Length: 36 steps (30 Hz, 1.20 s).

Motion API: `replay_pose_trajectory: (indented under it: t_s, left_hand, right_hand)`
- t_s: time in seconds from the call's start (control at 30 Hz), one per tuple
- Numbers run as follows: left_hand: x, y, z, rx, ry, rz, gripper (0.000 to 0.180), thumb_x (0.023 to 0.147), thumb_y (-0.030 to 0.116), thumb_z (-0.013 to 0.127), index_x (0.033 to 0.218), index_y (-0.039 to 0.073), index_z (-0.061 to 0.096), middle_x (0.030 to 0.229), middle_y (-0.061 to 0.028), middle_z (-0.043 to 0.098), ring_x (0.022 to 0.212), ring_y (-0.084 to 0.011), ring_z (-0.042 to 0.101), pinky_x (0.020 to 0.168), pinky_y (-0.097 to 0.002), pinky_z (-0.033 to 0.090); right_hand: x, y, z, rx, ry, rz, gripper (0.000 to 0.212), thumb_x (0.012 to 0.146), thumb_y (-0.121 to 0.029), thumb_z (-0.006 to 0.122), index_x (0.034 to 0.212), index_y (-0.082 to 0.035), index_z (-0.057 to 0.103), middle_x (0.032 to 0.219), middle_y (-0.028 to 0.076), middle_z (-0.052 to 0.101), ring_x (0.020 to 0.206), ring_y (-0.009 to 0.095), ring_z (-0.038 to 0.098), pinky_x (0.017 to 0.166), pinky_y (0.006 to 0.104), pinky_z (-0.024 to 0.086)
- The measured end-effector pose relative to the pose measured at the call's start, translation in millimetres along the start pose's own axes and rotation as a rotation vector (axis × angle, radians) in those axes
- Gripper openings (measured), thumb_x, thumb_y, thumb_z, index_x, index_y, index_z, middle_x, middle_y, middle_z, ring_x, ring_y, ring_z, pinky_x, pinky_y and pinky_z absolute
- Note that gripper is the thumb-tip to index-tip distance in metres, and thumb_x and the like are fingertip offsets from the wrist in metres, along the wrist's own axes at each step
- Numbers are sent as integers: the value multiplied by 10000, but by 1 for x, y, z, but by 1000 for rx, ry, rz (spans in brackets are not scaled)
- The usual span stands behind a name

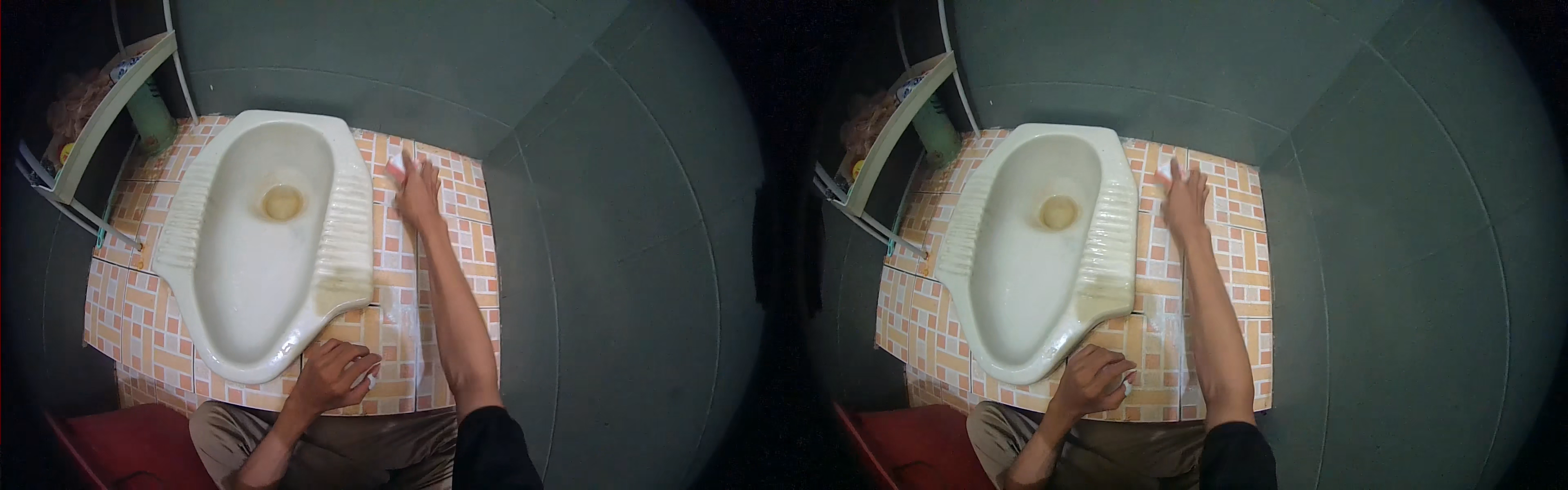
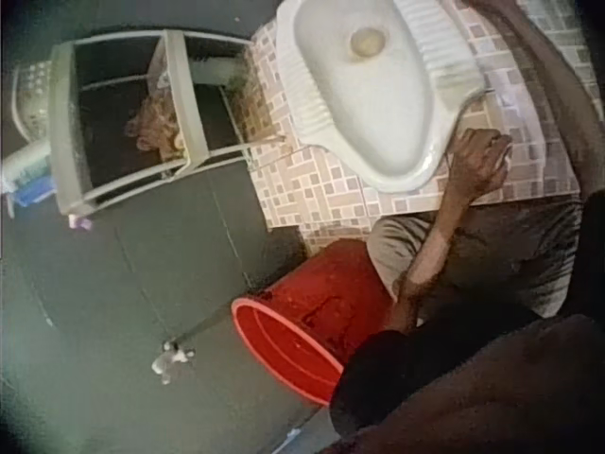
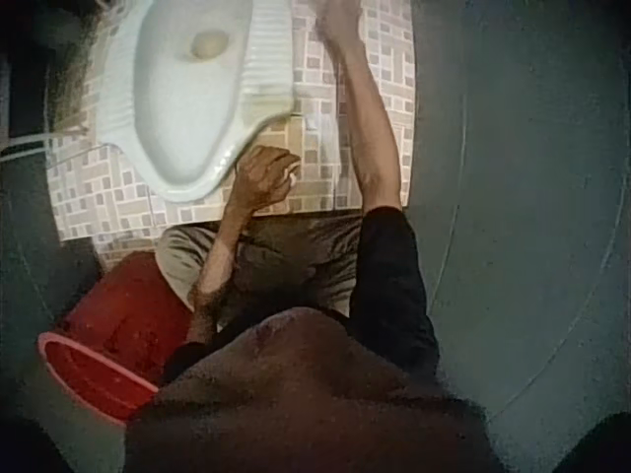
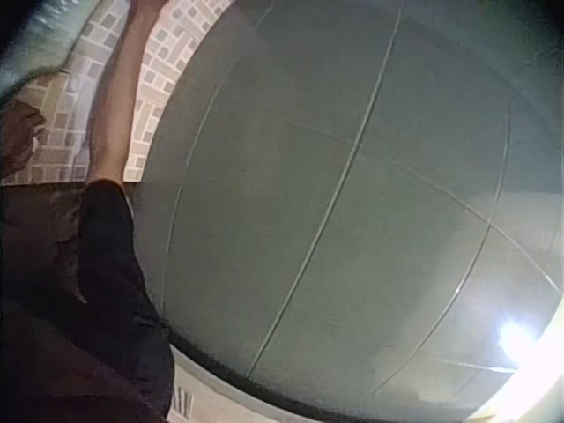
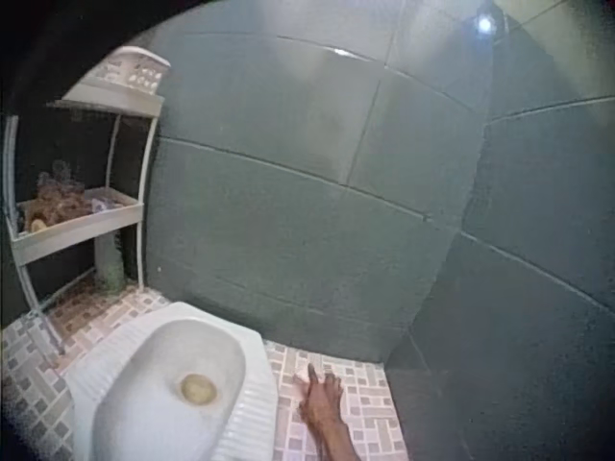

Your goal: The person scrubs the tiled floor around a squat toilet using a sponge.

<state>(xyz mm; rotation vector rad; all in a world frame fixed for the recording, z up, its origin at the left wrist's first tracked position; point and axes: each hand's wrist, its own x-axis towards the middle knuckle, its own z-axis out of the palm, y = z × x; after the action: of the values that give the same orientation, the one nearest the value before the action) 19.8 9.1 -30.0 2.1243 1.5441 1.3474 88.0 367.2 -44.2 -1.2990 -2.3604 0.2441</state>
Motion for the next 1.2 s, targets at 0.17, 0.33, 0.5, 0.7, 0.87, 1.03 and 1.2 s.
replay_pose_trajectory:
  t_s: [0.17,0.33,0.5,0.7,0.87,1.03,1.2]
  left_hand:
    - [-5,-6,-6,3,31,9,374,689,102,773,1058,83,720,956,-77,685,824,-242,683,738,-373,528]
    - [4,-3,-10,-39,87,46,445,615,62,750,1058,69,709,940,-94,686,784,-274,678,708,-399,538]
    - [-3,-6,-13,-25,125,46,395,637,73,759,1030,53,720,909,-84,677,751,-254,665,683,-381,526]
    - [2,-1,-6,-49,91,65,338,658,100,759,993,59,728,885,-68,675,730,-230,653,660,-362,512]
    - [4,1,-7,-36,89,52,307,685,104,773,987,65,733,884,-66,681,733,-238,658,674,-358,515]
    - [9,6,-11,-100,122,-86,313,726,63,778,1032,51,711,937,-101,691,805,-296,674,722,-396,533]
    - [2,1,-10,-45,116,-204,323,761,34,765,1074,53,689,998,-117,691,879,-326,681,783,-430,559]
  right_hand:
    - [-156,-29,-17,86,22,-165,730,914,-12,606,1602,-103,381,1385,369,455,1281,512,436,1091,594,348]
    - [-326,-93,-99,13,-207,99,952,791,114,615,1648,-136,287,1370,360,451,1262,504,448,1083,601,341]
    - [-259,-69,-61,-87,-103,59,910,814,89,606,1641,-149,311,1377,362,447,1267,499,446,1085,587,344]
    - [-48,8,-1,-199,78,12,853,813,6,685,1598,-143,387,1425,316,435,1314,478,426,1089,596,382]
    - [13,1,-13,-104,-77,115,858,817,-7,695,1600,-137,371,1399,283,449,1287,455,440,1071,605,387]
    - [-111,-15,-27,-23,-53,63,837,842,-18,671,1608,-143,358,1344,324,450,1273,479,441,1055,609,376]
    - [-295,-62,-81,-66,-35,166,795,874,-22,643,1612,-160,381,1291,330,468,1235,486,455,1017,578,385]
